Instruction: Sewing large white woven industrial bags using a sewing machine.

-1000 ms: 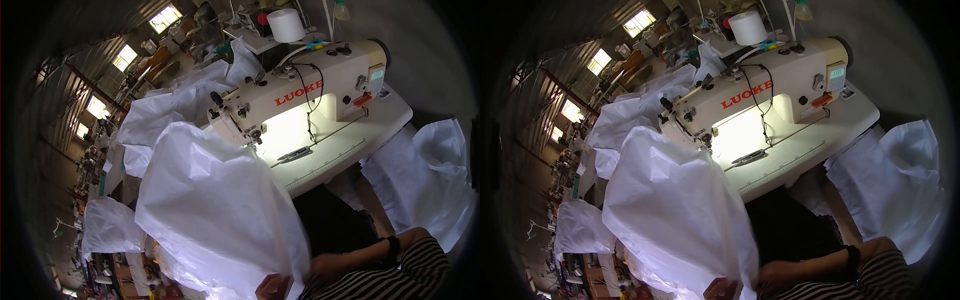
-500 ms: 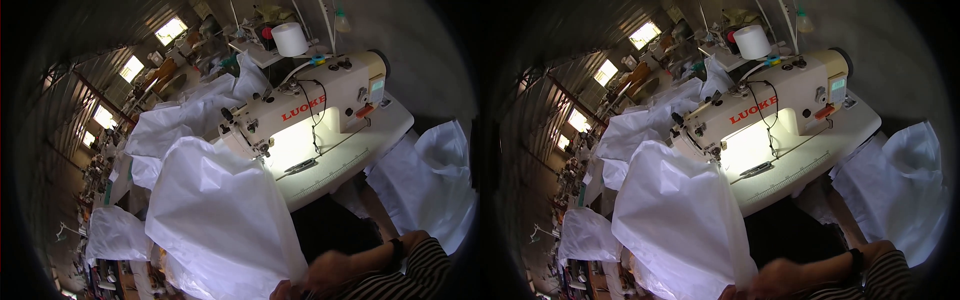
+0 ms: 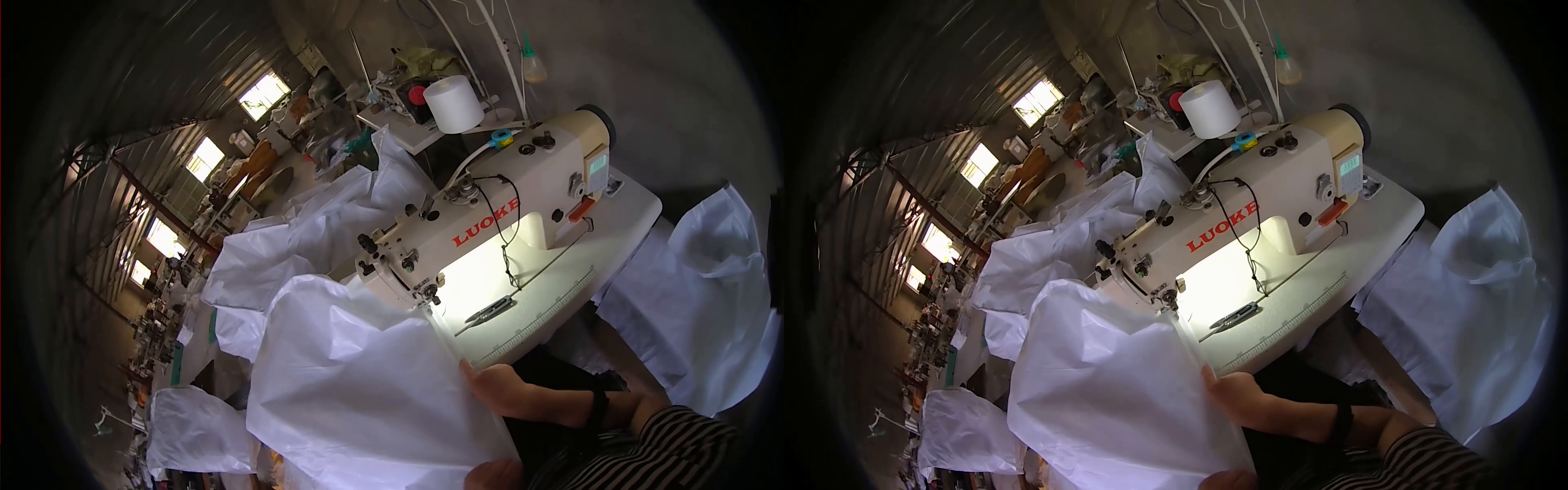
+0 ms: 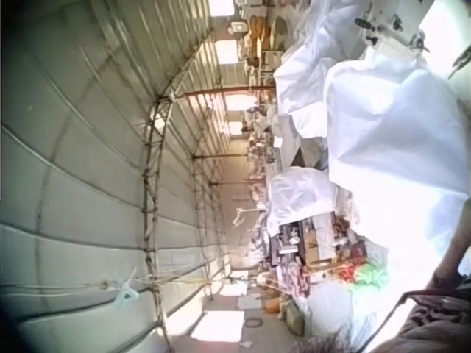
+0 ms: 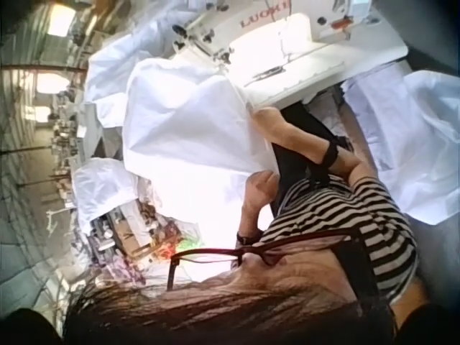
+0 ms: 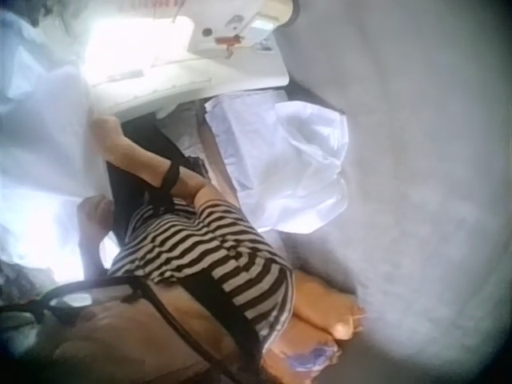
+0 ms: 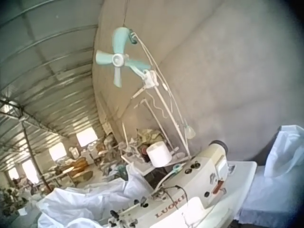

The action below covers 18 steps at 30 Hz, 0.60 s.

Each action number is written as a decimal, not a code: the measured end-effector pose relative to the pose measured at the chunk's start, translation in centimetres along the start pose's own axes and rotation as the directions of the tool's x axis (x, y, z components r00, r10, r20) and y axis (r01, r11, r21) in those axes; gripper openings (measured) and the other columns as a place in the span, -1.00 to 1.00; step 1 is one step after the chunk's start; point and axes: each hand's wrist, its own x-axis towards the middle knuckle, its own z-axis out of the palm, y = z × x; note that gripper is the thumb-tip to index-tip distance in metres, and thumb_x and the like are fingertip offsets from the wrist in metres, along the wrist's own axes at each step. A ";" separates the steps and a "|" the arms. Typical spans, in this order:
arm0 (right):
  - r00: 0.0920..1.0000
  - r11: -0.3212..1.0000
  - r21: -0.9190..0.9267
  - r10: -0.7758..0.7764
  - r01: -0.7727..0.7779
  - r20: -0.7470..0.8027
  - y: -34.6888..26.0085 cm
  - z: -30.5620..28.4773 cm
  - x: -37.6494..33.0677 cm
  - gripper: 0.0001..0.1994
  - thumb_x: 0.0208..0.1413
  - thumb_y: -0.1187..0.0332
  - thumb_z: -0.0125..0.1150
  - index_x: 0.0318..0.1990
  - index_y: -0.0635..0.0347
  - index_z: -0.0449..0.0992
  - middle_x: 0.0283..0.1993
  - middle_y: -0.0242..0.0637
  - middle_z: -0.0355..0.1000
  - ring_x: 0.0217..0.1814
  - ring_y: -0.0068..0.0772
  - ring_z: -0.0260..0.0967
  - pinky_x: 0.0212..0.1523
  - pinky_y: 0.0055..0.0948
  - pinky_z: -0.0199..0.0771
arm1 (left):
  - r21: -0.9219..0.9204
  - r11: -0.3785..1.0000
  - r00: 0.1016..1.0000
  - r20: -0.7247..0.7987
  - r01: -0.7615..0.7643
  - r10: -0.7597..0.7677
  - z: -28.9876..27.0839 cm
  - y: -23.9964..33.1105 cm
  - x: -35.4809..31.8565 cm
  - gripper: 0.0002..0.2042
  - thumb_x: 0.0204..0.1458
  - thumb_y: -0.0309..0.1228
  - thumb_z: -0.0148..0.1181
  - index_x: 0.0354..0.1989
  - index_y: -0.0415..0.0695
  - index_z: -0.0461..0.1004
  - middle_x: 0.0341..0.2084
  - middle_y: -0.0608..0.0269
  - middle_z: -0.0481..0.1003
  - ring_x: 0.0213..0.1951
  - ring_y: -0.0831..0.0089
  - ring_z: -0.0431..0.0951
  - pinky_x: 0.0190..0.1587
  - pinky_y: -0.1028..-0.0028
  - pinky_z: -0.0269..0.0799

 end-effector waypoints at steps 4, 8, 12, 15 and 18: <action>0.995 0.996 0.064 0.066 -0.061 -0.071 -0.3 1.3 0.8 -0.51 0.19 0.39 -0.04 0.23 0.51 0.19 -0.54 -0.18 0.50 -0.56 -0.16 0.52 -0.63 -0.21 0.45 | 0.104 0.990 0.995 0.039 0.090 -0.095 0.6 -2.6 0.4 -0.89 -0.15 -0.56 0.14 -0.54 -0.13 0.32 -0.62 0.11 0.29 -0.58 0.09 0.40 -0.53 0.19 0.35; 0.991 0.998 0.036 0.059 -0.055 -0.122 -0.2 1.3 1.7 -0.51 0.17 0.40 -0.02 0.23 0.51 0.21 -0.59 -0.22 0.49 -0.58 -0.15 0.51 -0.62 -0.22 0.45 | 0.113 0.984 0.977 0.151 0.135 -0.151 1.3 -7.6 2.4 -0.93 0.03 -0.53 0.11 -0.48 -0.10 0.43 -0.59 0.23 0.46 -0.54 0.21 0.54 -0.50 0.30 0.46; 0.997 0.995 -0.078 0.058 -0.061 -0.042 0.1 0.7 3.3 -0.55 0.22 0.39 -0.03 0.22 0.49 0.26 -0.52 -0.21 0.53 -0.51 -0.11 0.54 -0.59 -0.17 0.47 | 0.175 0.974 0.979 0.116 0.144 -0.165 2.0 -10.7 4.6 -0.88 -0.03 -0.57 0.12 -0.32 -0.14 0.53 -0.58 0.17 0.49 -0.49 0.23 0.57 -0.44 0.28 0.49; 0.985 1.000 -0.019 0.001 -0.004 -0.170 1.3 0.6 5.3 -0.52 0.12 0.42 0.04 0.19 0.49 0.28 -0.61 -0.27 0.48 -0.60 -0.20 0.51 -0.61 -0.24 0.45 | 0.214 0.949 0.968 0.050 0.230 -0.246 2.5 -12.3 6.6 -0.84 -0.14 -0.57 0.11 -0.36 -0.09 0.52 -0.57 0.11 0.48 -0.48 0.10 0.54 -0.45 0.21 0.48; 0.993 1.000 -0.027 0.013 -0.016 -0.115 2.2 1.1 8.1 -0.53 0.15 0.39 0.04 0.18 0.49 0.29 -0.62 -0.31 0.47 -0.59 -0.24 0.50 -0.60 -0.26 0.45 | 0.232 0.939 0.965 0.009 0.254 -0.263 3.4 -14.4 8.4 -0.81 -0.12 -0.58 0.11 -0.30 -0.12 0.54 -0.54 0.09 0.50 -0.47 0.08 0.55 -0.43 0.19 0.48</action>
